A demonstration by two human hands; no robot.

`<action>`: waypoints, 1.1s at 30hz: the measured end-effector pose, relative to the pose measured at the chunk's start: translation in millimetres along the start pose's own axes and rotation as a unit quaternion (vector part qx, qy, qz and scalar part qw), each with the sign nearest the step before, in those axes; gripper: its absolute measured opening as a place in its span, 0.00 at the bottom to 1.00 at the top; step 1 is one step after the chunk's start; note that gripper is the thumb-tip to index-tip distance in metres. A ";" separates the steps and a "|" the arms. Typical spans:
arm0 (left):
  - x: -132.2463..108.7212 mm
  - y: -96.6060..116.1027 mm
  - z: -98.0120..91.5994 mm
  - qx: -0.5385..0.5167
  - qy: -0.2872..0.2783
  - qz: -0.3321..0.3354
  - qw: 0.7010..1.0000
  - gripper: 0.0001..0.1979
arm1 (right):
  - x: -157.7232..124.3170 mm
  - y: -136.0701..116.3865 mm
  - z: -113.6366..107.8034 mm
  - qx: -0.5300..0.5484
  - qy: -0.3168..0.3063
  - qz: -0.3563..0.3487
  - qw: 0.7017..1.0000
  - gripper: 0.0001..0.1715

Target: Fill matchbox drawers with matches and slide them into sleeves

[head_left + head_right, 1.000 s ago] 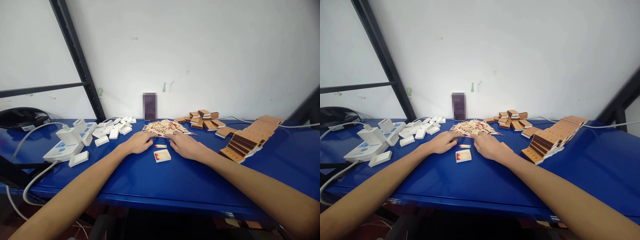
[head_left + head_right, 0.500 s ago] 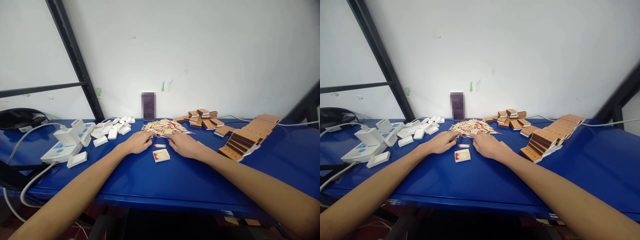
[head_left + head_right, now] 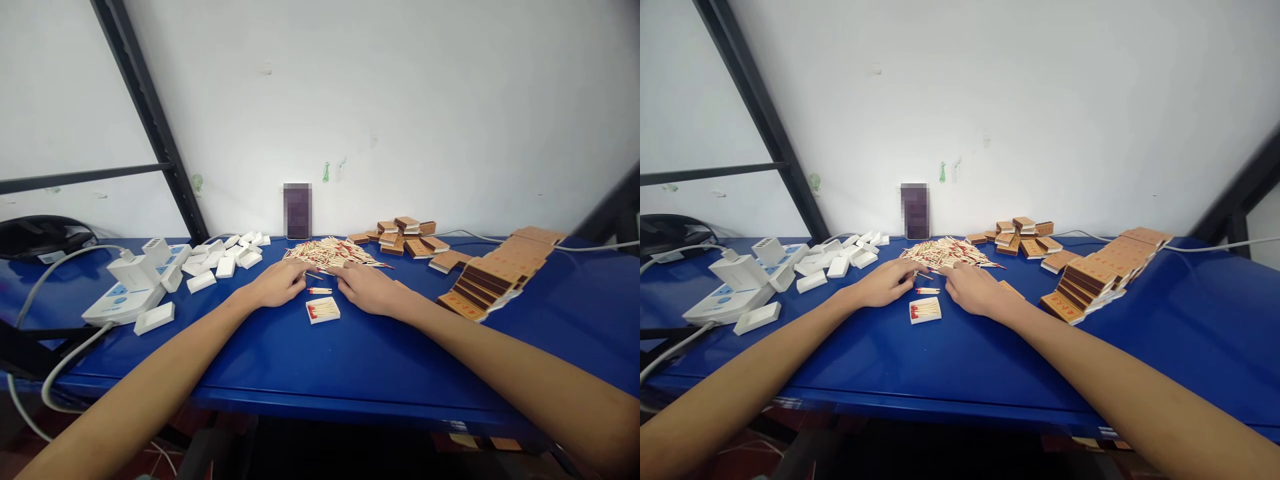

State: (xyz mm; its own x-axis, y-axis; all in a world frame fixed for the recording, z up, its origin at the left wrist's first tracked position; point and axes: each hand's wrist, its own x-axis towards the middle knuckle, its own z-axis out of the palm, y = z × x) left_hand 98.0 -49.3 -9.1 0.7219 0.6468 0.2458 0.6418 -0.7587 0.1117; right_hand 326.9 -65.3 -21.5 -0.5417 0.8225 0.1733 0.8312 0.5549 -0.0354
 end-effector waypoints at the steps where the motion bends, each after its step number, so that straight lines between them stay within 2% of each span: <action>1: -0.1 -0.2 0.4 -0.001 -0.001 0.005 1.000 0.19 | 0.1 0.1 0.2 0.000 0.001 -0.001 1.000 0.25; 9: -0.8 5.3 -2.2 0.016 -0.032 0.002 0.999 0.21 | 1.6 3.5 5.3 0.009 0.010 0.007 1.000 0.25; 21: 0.5 8.3 -3.3 0.007 -0.024 0.013 1.000 0.19 | 2.5 3.9 4.2 0.052 0.016 0.017 0.998 0.23; 33: 0.7 6.2 -6.4 0.028 0.004 0.019 0.999 0.13 | 2.3 2.6 5.2 0.038 0.019 0.024 0.999 0.24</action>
State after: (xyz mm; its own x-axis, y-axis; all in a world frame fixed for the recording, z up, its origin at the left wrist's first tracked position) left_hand 100.8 -54.0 -2.1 0.7443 0.6168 0.2559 0.6273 -0.7772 0.0486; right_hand 327.2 -61.3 -26.3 -0.4950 0.8437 0.2075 0.8434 0.5240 -0.1184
